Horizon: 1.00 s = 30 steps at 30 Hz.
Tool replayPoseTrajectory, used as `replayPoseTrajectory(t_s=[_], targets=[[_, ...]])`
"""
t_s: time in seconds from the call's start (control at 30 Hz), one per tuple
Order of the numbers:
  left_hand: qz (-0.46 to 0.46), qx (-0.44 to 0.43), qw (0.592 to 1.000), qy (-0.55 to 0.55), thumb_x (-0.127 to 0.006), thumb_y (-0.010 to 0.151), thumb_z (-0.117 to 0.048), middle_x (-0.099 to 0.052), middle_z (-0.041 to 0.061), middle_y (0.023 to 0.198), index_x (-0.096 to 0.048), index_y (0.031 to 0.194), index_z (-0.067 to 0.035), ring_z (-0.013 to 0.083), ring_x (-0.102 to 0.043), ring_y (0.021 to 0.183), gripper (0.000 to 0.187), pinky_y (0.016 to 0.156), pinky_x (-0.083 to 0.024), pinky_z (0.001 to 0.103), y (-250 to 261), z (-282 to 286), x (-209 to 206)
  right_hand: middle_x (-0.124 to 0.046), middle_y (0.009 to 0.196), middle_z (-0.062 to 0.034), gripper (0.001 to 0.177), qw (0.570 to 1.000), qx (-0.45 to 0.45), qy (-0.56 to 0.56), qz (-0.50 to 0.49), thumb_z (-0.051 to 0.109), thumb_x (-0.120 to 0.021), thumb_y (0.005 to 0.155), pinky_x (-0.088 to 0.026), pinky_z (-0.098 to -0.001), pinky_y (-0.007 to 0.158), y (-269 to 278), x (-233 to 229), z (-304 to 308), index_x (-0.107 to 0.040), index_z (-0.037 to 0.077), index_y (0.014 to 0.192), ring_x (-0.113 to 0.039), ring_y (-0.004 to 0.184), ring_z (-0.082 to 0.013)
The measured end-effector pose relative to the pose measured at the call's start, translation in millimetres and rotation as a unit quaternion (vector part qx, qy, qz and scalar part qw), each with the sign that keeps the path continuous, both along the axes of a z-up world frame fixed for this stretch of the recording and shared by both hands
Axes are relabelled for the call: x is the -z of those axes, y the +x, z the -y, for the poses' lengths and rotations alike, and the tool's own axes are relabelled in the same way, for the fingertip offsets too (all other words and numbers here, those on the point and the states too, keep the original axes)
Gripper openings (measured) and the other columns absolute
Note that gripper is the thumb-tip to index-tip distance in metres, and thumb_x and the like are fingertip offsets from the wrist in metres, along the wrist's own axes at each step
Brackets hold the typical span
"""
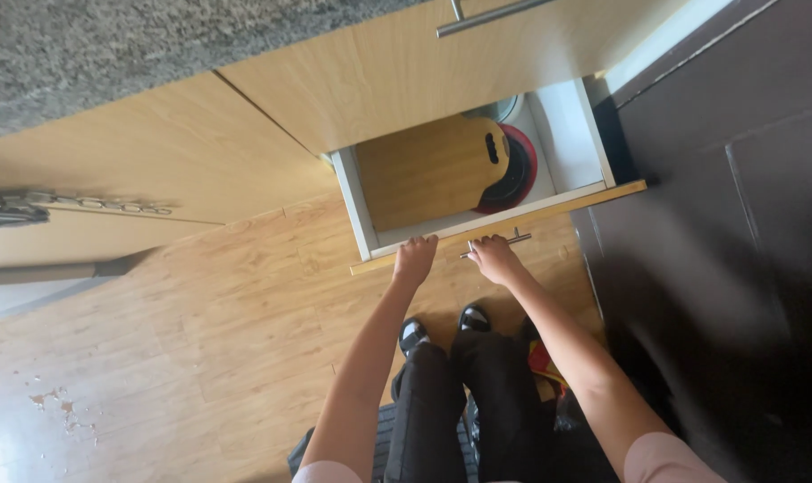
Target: Retrieving an electric kettle from a drawer, filling it with water at the kitchen sink, and organizing it on the counter.
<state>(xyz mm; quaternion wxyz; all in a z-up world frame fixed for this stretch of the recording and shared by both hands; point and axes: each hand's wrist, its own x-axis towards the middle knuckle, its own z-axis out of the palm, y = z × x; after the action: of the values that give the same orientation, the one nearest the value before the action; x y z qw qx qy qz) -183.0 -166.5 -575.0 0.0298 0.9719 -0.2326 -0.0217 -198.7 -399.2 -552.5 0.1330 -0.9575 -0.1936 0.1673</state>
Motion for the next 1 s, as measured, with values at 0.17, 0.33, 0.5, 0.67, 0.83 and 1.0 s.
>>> replayPoseTrajectory(t_s=[0.17,0.33,0.5,0.67,0.83,1.0], targets=[[0.029,0.019,0.999,0.005,-0.064,0.089,-0.012,-0.068,0.007,0.085,-0.058,0.101,-0.011,0.0228,-0.072,0.083,0.014,0.060,-0.059,0.035,-22.8,3.1,10.0,-0.071,0.093,-0.0187,0.026,1.000,0.012,0.016,-0.011,0.028,-0.059,0.100,-0.048,-0.0499,0.090,-23.3,-2.3,3.9,-0.065,0.003,0.097,-0.067,0.092,-0.0365],[0.001,0.033,0.999,0.019,-0.064,0.089,-0.012,-0.068,0.009,0.085,-0.058,0.100,-0.012,0.0234,-0.072,0.082,0.013,0.059,-0.059,0.035,-44.3,3.8,7.8,-0.071,0.093,-0.0184,0.026,0.997,0.016,-0.013,-0.070,0.029,-0.057,0.101,-0.049,-0.0501,0.090,-40.8,-7.2,5.0,-0.065,0.004,0.099,-0.067,0.093,-0.0377],[-0.051,0.045,0.998,-0.006,-0.065,0.086,-0.010,-0.070,0.010,0.088,-0.059,0.102,-0.013,0.0271,-0.073,0.085,0.017,0.061,-0.059,0.039,-64.9,5.8,8.3,-0.071,0.094,-0.0191,0.026,0.986,0.040,-0.003,-0.160,0.029,-0.057,0.101,-0.052,-0.0503,0.086,-55.9,-29.2,4.7,-0.065,0.005,0.103,-0.068,0.093,-0.0382],[-0.068,0.064,0.996,-0.002,-0.067,0.087,-0.011,-0.070,0.010,0.089,-0.059,0.102,-0.012,0.0276,-0.073,0.086,0.017,0.064,-0.059,0.039,-89.4,7.9,6.1,-0.072,0.096,-0.0198,0.025,0.985,0.049,-0.009,-0.163,0.029,-0.060,0.099,-0.053,-0.0500,0.086,-79.8,-28.4,7.6,-0.067,0.005,0.102,-0.070,0.094,-0.0385],[-0.088,0.059,0.994,-0.018,-0.068,0.085,-0.013,-0.070,0.010,0.090,-0.060,0.101,-0.013,0.0277,-0.072,0.088,0.018,0.065,-0.059,0.038,-108.6,8.9,10.9,-0.072,0.097,-0.0209,0.024,0.993,0.029,0.024,-0.110,0.025,-0.065,0.092,-0.053,-0.0513,0.086,-101.0,-25.4,10.5,-0.066,0.003,0.101,-0.069,0.096,-0.0401],[-0.216,0.008,0.973,-0.081,-0.079,0.075,-0.039,-0.068,0.011,0.101,-0.066,0.105,-0.013,0.0302,-0.069,0.100,0.042,0.074,-0.059,0.045,-96.2,-5.5,-41.6,-0.071,0.103,-0.0248,0.033,0.992,0.031,0.064,-0.106,0.023,-0.069,0.089,-0.052,-0.0537,0.087,-110.4,-17.5,13.0,-0.064,-0.002,0.110,-0.067,0.100,-0.0438]])
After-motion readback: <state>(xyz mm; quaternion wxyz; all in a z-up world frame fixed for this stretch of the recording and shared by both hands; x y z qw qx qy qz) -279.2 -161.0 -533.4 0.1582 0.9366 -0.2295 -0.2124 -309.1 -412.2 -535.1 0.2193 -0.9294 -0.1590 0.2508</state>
